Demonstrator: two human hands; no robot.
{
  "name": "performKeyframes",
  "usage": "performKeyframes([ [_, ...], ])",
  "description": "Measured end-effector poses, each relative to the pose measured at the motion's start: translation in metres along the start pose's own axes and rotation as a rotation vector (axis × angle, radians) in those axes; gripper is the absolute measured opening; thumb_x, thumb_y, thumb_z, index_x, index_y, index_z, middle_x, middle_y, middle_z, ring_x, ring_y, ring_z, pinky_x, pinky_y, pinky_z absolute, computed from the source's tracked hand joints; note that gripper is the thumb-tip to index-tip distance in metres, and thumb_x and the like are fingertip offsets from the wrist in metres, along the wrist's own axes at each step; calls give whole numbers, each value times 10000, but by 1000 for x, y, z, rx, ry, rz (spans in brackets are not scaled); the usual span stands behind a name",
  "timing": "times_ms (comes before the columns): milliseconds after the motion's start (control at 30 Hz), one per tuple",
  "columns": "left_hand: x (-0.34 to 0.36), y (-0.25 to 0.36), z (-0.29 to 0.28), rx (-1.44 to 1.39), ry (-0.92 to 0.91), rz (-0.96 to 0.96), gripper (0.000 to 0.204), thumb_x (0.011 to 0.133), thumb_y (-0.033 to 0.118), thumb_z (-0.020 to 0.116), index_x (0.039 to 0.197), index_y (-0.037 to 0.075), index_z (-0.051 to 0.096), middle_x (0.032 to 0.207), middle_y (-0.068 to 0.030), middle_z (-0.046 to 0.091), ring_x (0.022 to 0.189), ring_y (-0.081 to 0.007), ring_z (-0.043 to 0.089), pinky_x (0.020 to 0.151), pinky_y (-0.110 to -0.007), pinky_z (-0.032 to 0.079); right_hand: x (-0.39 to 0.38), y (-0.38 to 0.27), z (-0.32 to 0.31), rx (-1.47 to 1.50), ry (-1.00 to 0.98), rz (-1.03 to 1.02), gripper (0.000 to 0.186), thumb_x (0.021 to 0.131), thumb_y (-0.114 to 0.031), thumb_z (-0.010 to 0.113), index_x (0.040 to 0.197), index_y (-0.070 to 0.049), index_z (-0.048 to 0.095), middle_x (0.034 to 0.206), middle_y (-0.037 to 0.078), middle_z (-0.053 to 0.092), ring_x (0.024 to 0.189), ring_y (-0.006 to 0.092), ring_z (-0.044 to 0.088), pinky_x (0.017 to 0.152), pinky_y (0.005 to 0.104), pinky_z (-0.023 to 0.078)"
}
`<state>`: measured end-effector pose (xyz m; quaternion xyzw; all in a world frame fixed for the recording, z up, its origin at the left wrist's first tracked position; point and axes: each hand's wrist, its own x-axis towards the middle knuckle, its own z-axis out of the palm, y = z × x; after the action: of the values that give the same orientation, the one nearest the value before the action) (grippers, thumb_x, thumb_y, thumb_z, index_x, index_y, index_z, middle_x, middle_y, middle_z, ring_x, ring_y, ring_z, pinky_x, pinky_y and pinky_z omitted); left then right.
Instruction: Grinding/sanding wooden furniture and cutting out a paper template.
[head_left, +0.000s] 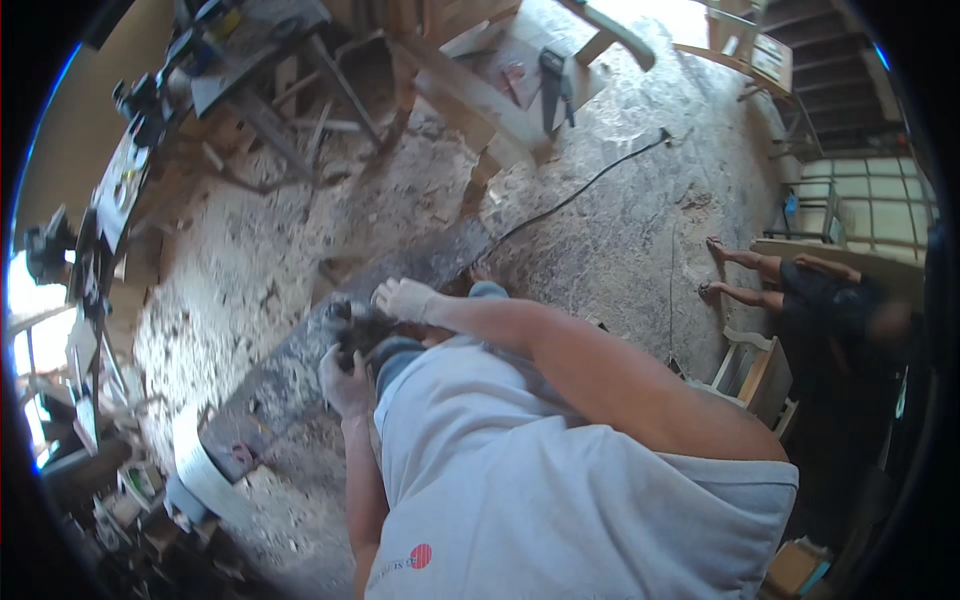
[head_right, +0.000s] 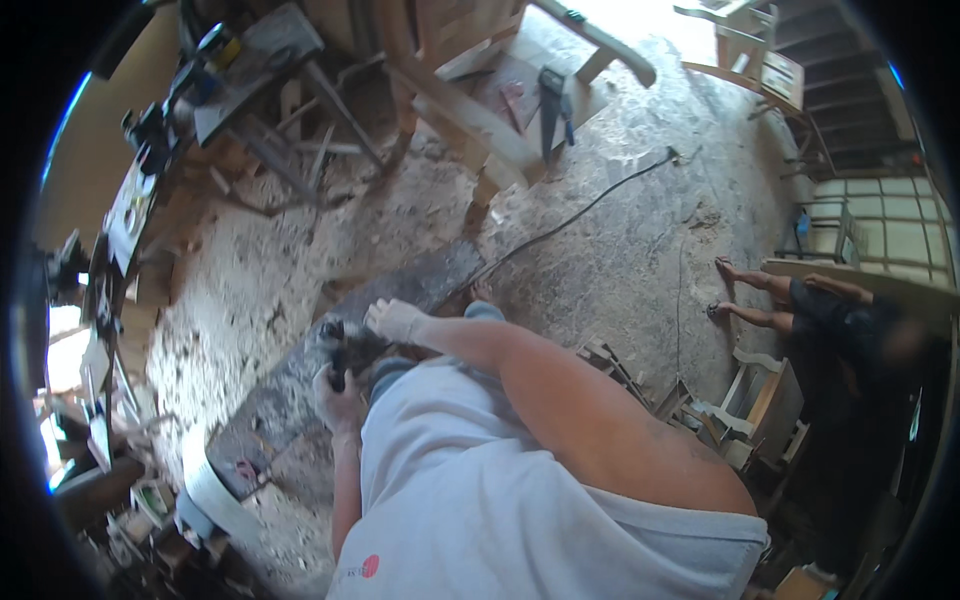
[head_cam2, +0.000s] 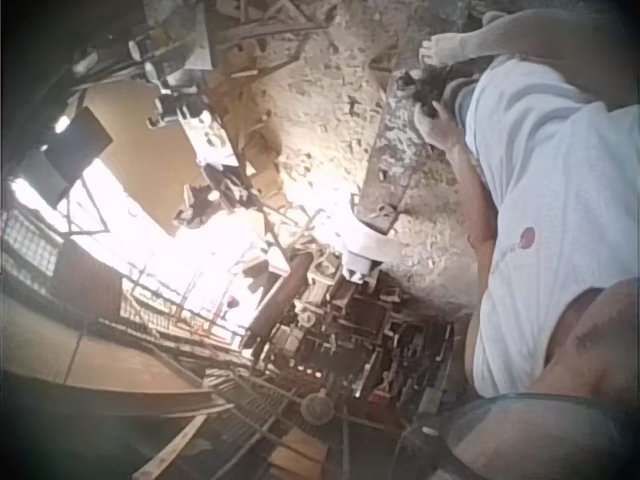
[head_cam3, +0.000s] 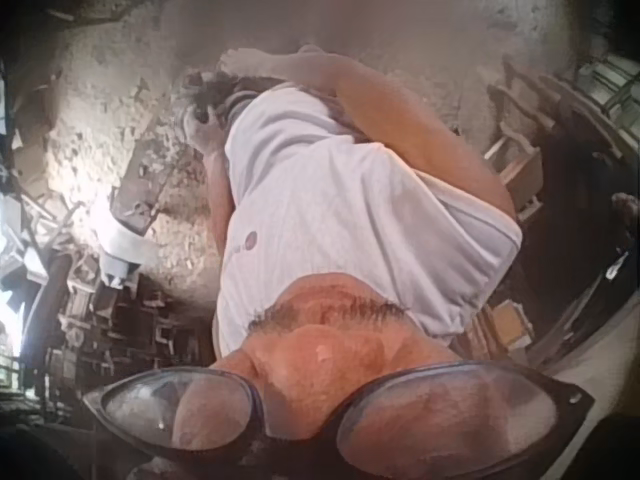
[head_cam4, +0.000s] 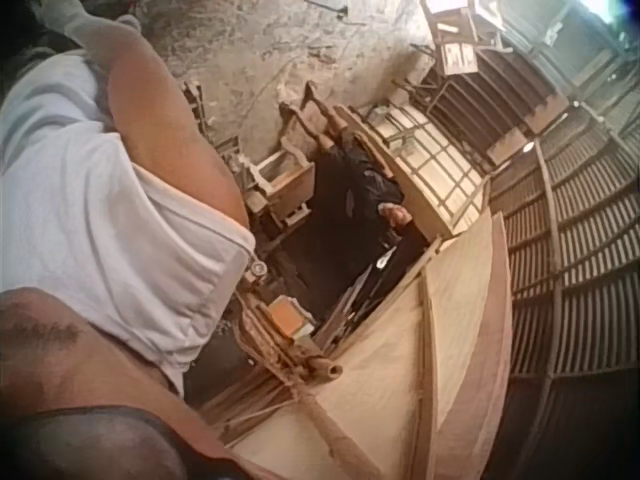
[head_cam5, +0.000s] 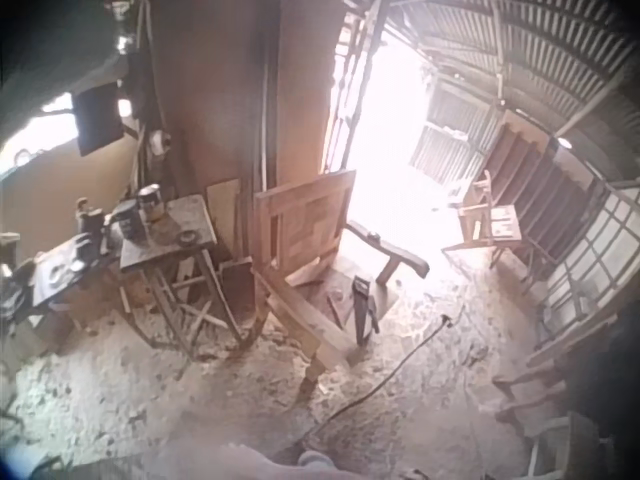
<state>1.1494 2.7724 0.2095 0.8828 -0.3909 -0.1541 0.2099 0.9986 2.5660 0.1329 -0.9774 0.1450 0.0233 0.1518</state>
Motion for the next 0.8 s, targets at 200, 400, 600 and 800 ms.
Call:
performKeyframes([
  [200,-2,31,39,-3,-223,57,618,891,334,823,1416,95,603,1372,-161,643,1141,-417,706,909,-515,607,10,3,11,80,-14,-49,247,934,-190,646,1121,-42,712,1142,163,684,1038,320,697,797,429,639],
  [400,17,57,89,-13,-209,-114,886,834,316,887,1556,57,445,1474,-228,546,1251,-444,653,979,-521,590,7,7,10,30,-42,-94,296,919,-173,669,1147,15,677,1107,177,663,1071,328,695,811,419,647],
  [600,25,70,113,87,-134,-98,947,785,295,917,1572,78,438,1507,-245,520,1284,-462,618,1001,-525,583,21,15,2,250,-218,-43,299,901,-118,690,1171,10,688,1209,235,681,1147,387,697,919,470,620],
  [800,23,69,113,71,-94,-111,928,803,390,912,1565,111,462,1425,-231,562,1251,-463,640,987,-540,582,-13,65,-10,660,-195,447,329,958,-176,665,1261,-54,711,1251,233,707,1218,414,679,996,530,564],
])
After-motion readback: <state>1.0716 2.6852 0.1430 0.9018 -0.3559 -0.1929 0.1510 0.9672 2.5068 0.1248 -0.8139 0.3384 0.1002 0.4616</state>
